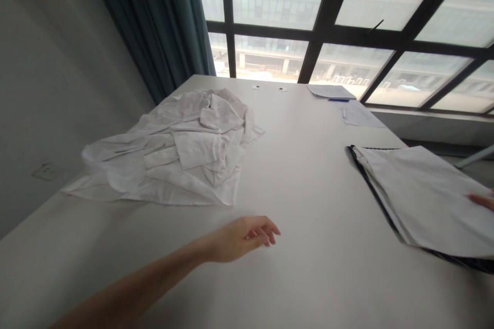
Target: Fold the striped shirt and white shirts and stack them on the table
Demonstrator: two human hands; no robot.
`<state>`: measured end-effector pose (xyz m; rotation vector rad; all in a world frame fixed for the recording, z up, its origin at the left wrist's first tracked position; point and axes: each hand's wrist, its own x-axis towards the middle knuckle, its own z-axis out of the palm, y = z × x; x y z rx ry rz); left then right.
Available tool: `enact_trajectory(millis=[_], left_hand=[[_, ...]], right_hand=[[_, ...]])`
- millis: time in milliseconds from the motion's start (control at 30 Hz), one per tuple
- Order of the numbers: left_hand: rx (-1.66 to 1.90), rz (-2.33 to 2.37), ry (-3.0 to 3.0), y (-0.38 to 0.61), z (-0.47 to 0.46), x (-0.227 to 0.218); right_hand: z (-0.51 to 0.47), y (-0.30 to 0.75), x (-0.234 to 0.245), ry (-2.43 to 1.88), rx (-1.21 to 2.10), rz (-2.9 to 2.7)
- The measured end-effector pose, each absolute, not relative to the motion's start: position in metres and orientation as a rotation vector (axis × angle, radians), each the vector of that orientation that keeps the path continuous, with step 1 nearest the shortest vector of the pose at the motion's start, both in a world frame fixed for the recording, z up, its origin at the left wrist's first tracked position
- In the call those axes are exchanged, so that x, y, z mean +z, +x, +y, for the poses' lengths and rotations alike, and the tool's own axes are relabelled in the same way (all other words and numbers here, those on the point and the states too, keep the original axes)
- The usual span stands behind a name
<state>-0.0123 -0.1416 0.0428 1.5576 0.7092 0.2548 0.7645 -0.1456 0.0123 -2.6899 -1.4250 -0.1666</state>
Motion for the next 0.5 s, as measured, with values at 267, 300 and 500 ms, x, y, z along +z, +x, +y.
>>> enact_trajectory(millis=[267, 300, 500], left_hand=[[0.315, 0.795, 1.699, -0.030, -0.138, 0.047], [0.358, 0.811, 1.749, -0.031, -0.136, 0.046], [0.587, 0.867, 2.445, -0.051, -0.100, 0.042]], right_hand=[[-0.143, 0.635, 0.030, -2.745, -0.202, -1.105], [-0.141, 0.614, 0.028, -2.652, -0.343, -1.235], [-0.122, 0.515, -0.008, -2.342, -0.160, -1.901]])
